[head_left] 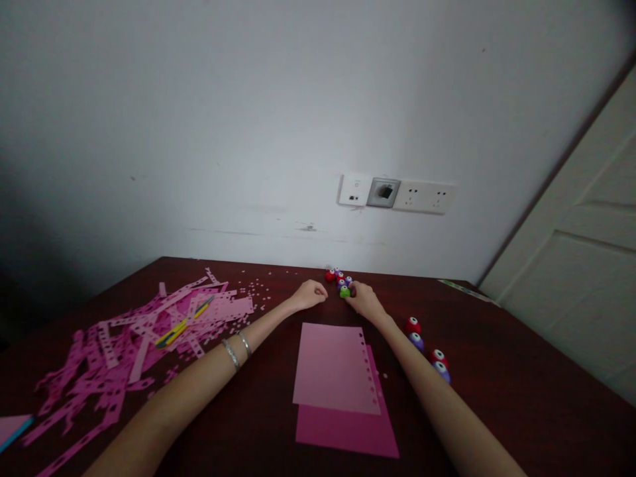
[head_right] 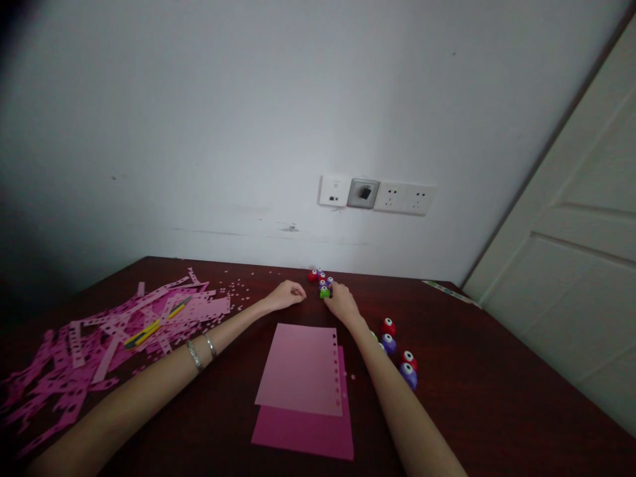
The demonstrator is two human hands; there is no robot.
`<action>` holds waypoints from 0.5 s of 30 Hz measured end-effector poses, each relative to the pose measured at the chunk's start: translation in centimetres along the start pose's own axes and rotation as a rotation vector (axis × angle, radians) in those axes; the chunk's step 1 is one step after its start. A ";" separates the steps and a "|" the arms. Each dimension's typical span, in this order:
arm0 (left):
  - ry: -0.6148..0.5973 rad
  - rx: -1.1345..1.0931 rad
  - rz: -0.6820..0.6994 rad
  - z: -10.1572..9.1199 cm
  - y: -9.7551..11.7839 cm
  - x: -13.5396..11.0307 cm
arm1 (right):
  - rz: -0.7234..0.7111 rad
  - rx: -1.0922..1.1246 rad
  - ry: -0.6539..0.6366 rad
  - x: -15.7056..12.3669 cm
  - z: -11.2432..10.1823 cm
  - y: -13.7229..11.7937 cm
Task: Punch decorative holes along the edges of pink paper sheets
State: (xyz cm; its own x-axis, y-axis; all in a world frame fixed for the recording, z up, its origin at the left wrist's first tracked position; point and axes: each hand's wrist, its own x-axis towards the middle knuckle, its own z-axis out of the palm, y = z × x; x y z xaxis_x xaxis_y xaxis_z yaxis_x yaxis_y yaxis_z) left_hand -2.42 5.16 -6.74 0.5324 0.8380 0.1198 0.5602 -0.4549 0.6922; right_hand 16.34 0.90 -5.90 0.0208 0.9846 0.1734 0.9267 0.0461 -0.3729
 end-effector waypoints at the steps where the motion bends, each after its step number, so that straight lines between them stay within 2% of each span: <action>1: -0.038 0.001 0.016 -0.3 0.1 -0.5 | 0.002 0.003 -0.002 0.2 0.1 0.0; 4: -0.172 0.017 0.077 -1.0 0.6 -1.8 | 0.001 0.018 -0.016 0.9 0.2 0.1; 8: -0.313 0.165 0.256 -1.1 2.2 -3.2 | -0.012 0.045 -0.017 1.1 -0.1 0.1; 11: -0.325 0.268 0.372 -0.4 3.6 -3.4 | -0.025 0.070 0.010 0.7 -0.8 0.2; 15: -0.332 0.315 0.486 1.4 5.2 -2.6 | -0.040 0.120 0.045 -0.4 -2.2 0.8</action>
State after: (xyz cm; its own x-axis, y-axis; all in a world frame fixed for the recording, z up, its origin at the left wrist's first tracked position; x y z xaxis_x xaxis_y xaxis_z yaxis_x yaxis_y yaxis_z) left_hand -0.02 0.22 -4.47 0.9098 0.4015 0.1054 0.3394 -0.8658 0.3677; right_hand 17.95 0.18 -4.25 0.0045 0.9731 0.2302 0.8758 0.1073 -0.4705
